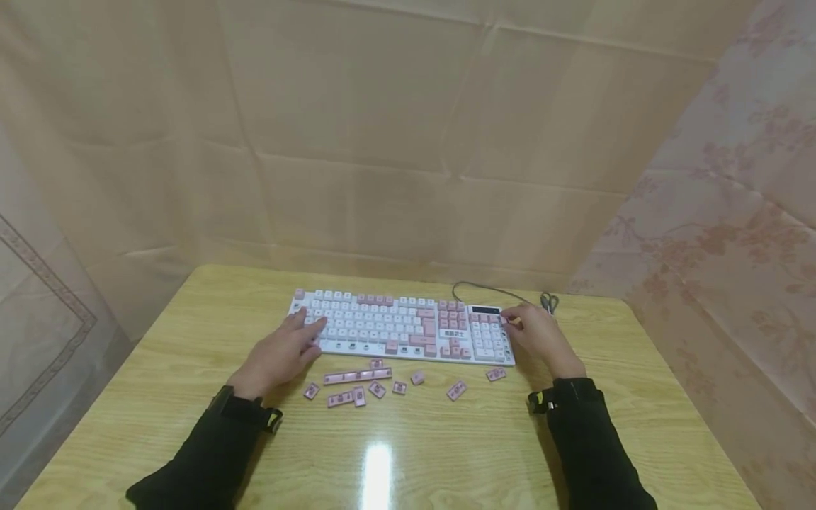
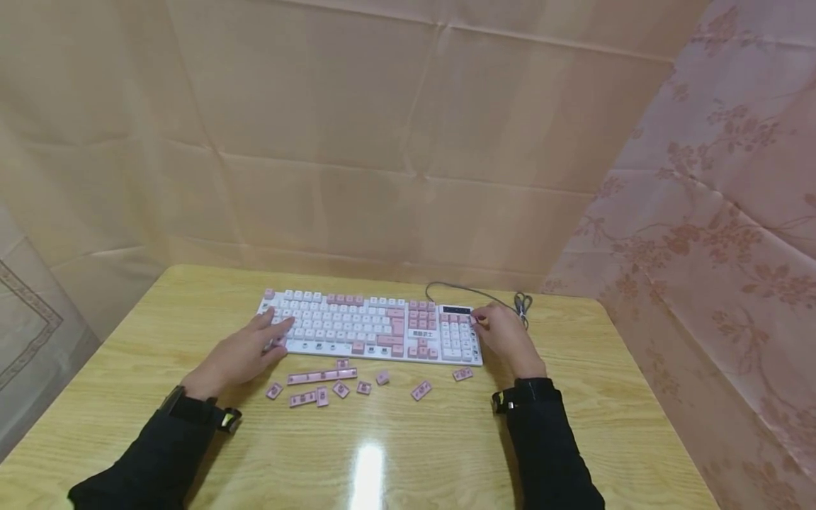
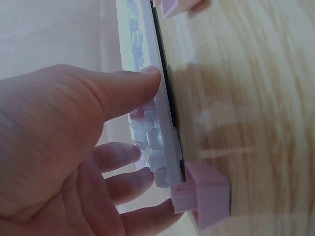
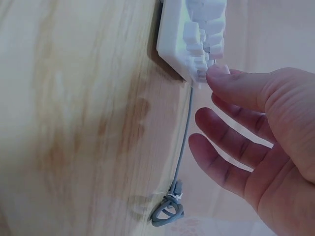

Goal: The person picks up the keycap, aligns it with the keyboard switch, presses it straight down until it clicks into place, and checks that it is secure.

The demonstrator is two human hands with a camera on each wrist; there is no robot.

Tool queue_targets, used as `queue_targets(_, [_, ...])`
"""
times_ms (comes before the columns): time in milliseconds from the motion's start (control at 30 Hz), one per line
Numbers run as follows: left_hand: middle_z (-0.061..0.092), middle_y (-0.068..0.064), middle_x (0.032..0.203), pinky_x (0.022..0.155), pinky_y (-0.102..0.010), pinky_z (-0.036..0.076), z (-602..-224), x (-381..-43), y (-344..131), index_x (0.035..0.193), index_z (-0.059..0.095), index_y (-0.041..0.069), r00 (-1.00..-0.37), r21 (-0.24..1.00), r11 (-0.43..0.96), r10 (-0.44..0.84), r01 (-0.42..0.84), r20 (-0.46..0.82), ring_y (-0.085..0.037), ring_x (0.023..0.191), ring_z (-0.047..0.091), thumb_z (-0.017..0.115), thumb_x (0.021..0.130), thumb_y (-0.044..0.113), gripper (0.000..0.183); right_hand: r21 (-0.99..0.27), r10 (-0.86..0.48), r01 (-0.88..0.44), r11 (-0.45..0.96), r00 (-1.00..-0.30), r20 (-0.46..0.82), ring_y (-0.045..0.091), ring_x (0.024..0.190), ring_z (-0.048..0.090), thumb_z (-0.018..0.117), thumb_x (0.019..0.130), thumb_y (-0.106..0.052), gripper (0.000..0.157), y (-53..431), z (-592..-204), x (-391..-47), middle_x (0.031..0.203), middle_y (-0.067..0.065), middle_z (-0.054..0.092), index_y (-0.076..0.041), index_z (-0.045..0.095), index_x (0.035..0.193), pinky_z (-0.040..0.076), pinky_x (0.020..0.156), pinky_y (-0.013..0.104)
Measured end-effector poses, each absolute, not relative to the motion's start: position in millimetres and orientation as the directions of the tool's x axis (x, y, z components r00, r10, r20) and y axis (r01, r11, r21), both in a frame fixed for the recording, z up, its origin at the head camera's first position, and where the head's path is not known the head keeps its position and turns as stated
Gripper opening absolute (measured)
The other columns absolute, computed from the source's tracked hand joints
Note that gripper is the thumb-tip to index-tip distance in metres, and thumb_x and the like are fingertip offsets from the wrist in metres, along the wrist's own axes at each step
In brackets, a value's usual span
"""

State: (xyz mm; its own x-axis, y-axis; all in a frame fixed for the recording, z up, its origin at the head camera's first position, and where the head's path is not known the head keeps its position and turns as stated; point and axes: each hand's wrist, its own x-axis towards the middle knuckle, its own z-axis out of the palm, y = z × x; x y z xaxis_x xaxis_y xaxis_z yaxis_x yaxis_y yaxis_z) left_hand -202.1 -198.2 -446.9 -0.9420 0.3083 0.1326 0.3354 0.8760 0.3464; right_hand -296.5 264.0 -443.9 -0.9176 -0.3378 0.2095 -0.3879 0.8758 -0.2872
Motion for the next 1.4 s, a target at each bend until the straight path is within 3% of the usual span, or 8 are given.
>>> queue_targets(433, [0.028, -0.031, 0.147, 0.103, -0.061, 0.028, -444, -201, -198, 0.141, 0.045, 0.005, -0.945, 0.35, 0.878, 0.3, 0.327, 0.129, -0.046, 0.134, 0.026, 0.057, 0.093, 0.018, 0.051, -0.295, -0.328, -0.369, 0.881, -0.927, 0.18, 0.024, 0.083, 0.065, 0.068, 0.084, -0.008, 0.023, 263, -444, -299, 0.097, 0.015, 0.069, 0.001, 0.068, 0.106, 0.056, 0.071, 0.039])
queue_targets(1400, [0.026, -0.029, 0.149, 0.104, -0.059, 0.027, -449, -205, -198, 0.142, 0.043, 0.006, -0.946, 0.348, 0.88, 0.301, 0.323, 0.116, -0.045, 0.135, 0.024, 0.057, 0.094, 0.022, 0.053, -0.206, -0.367, -0.382, 0.901, -0.924, 0.108, 0.022, 0.084, 0.063, 0.065, 0.086, -0.007, 0.016, 255, -431, -301, 0.092, 0.01, 0.07, -0.003, 0.072, 0.099, 0.054, 0.075, 0.042])
